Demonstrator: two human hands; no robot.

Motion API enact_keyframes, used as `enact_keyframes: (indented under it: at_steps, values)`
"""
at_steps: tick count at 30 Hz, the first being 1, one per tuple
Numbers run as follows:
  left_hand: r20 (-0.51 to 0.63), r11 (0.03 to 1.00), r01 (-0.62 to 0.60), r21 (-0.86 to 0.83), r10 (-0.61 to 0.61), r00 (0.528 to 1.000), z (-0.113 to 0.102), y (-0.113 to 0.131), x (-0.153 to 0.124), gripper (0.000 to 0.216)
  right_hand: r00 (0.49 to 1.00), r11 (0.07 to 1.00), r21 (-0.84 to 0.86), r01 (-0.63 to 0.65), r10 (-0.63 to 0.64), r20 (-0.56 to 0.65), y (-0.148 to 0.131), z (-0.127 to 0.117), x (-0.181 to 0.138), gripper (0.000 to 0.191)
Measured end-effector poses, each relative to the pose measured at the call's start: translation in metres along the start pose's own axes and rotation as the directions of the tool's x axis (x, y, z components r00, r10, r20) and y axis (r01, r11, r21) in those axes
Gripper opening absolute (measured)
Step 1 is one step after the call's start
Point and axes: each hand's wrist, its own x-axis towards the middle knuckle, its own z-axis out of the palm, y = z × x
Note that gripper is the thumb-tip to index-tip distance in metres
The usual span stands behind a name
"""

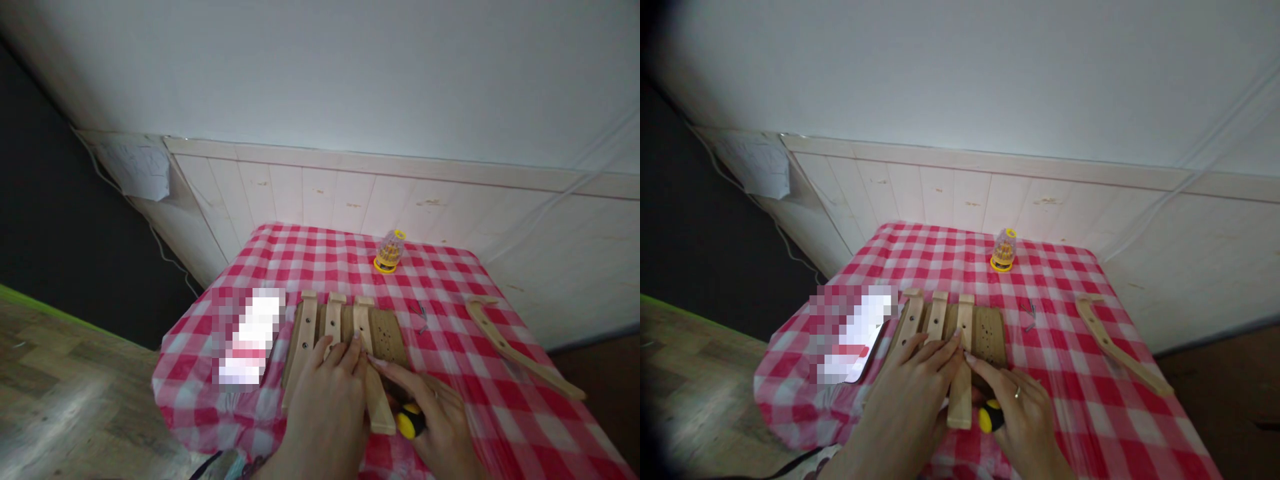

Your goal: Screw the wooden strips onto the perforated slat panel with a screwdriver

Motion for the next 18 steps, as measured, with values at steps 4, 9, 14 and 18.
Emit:
enact_keyframes:
  at_steps: [4,9,14,18]
  values:
    - [0.032,0.999,0.017,-0.036,-0.016,0.999,-0.004,0.000,-0.001,0.045,1.000,1.000,0.028,0.010,-0.010,0.018,0.000,-0.001,0.001,0.034]
    - [0.081,0.995,0.059,-0.085,-0.052,0.995,-0.012,0.003,-0.005,0.055,0.992,0.998,0.057,-0.019,0.011,0.124,0.005,-0.004,-0.004,0.055]
    - [0.032,0.994,0.005,-0.107,-0.002,0.999,-0.013,0.000,-0.005,0.050,0.928,0.997,0.018,-0.079,0.067,0.366,0.003,-0.024,-0.007,0.081]
    - [0.014,0.996,-0.020,-0.093,0.021,1.000,-0.010,-0.003,-0.003,0.051,0.901,0.997,-0.026,-0.071,0.075,0.428,0.016,-0.058,-0.007,0.080]
